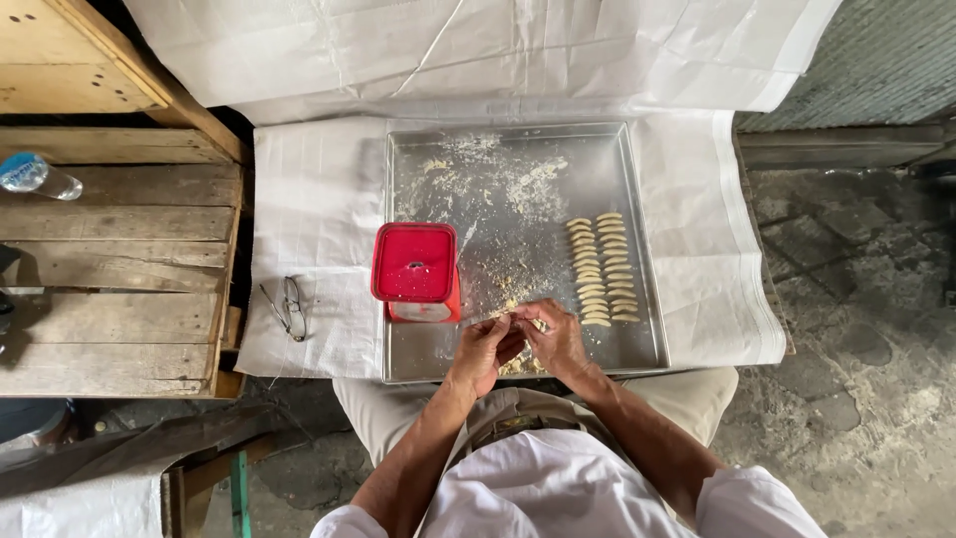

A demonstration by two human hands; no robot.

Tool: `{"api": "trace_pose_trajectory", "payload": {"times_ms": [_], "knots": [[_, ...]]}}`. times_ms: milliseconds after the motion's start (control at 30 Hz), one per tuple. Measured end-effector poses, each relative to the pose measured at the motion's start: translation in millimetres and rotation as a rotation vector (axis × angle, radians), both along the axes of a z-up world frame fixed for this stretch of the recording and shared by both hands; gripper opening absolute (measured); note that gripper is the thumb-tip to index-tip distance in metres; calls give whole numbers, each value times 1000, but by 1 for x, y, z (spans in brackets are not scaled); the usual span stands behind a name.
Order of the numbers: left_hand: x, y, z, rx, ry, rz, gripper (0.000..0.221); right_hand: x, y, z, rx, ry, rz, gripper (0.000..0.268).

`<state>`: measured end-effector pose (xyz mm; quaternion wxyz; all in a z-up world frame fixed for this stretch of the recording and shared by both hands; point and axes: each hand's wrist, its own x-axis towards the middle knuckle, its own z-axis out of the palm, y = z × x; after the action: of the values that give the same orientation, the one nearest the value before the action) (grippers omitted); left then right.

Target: Shaping small pieces of dough into crescent-shaped pastries and arranging them on a metal tray.

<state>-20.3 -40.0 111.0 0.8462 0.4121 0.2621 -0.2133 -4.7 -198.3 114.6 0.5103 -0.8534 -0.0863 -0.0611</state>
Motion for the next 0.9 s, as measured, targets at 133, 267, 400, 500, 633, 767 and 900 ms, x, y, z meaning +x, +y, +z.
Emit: {"api": "trace_pose_trajectory", "payload": {"times_ms": [133,267,400,500,633,767,900], "knots": [[-3,0,11,-4,-23,2,30,0,-3,14,-11,-104,82,11],[0,7,31,157,-201,21,27,6,-5,10,30,-138,206,18],[6,9,59,369,-418,-136,28,13,-14,22,195,54,194,25],[11,12,46,432,-448,-186,28,22,-25,12,237,30,161,29],[14,5,40,308,-405,-118,27,28,-21,29,233,-52,199,27],[11,-4,25,152,-361,-66,38,30,-20,31,187,-133,242,27],[10,-8,51,79,-349,-67,51,34,-22,2,17,-357,243,14]]}}
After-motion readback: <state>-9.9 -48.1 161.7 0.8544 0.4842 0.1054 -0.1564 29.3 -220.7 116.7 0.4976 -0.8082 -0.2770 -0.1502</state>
